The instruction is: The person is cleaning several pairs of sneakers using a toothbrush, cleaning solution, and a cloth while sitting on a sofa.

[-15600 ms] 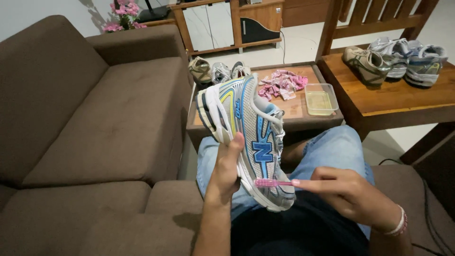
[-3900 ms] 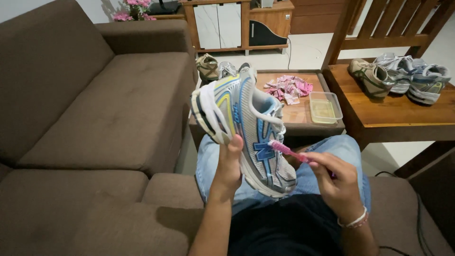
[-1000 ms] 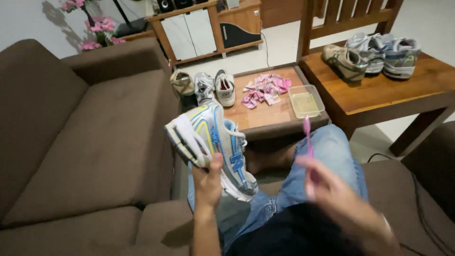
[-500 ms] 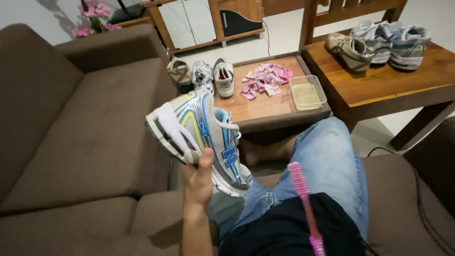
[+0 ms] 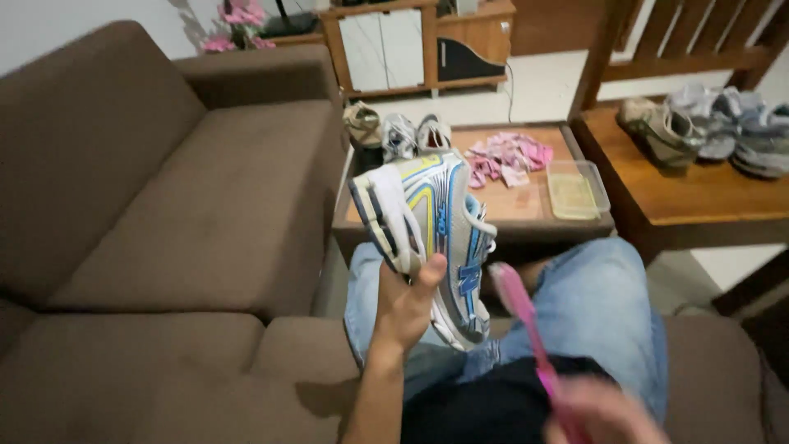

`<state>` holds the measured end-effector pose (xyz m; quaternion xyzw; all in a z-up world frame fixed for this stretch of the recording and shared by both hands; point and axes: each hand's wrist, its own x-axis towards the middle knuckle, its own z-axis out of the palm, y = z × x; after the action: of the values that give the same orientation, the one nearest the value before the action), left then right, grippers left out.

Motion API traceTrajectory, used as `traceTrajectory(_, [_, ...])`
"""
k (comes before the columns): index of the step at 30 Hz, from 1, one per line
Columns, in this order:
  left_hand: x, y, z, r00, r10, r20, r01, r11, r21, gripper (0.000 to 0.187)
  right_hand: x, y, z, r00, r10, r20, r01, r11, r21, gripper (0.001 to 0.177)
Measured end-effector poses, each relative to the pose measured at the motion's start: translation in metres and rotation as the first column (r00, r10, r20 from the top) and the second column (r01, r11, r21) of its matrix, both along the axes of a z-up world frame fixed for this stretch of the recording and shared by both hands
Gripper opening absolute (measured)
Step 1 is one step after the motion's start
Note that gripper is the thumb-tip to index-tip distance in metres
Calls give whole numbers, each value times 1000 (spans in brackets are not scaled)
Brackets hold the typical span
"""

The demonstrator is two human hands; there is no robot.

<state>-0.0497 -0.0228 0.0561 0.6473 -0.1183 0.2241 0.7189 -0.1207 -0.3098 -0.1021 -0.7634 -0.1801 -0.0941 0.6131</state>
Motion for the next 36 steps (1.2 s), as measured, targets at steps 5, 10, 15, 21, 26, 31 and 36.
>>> traceTrajectory(5, [-4,-9,4,998,-64,-4,64,998,17,72,31,69,164,981,123,-149,-113,991,74,49])
traceTrajectory(10, [-4,-11,-1,996,-82,16,82,997,7,69,51,82,164,888,-9,460,145,954,-261,43])
traceTrajectory(15, [-3,-10,-3,1000,-16,-26,18,996,85,69,66,79,155,823,9,568,205,928,-312,43])
traceTrajectory(21, [-5,-11,2,996,-40,-77,44,998,53,77,78,69,165,817,97,568,140,923,-359,47])
traceTrajectory(26, [-2,-11,-1,999,-42,-4,42,997,70,86,76,76,158,796,7,605,219,929,-299,45])
traceTrajectory(31, [12,-3,-26,988,-67,-140,32,971,-237,62,65,77,127,837,25,546,184,928,-325,48])
traceTrajectory(36, [21,1,-38,955,-245,-166,117,827,-550,53,66,66,124,874,149,462,36,929,-368,44])
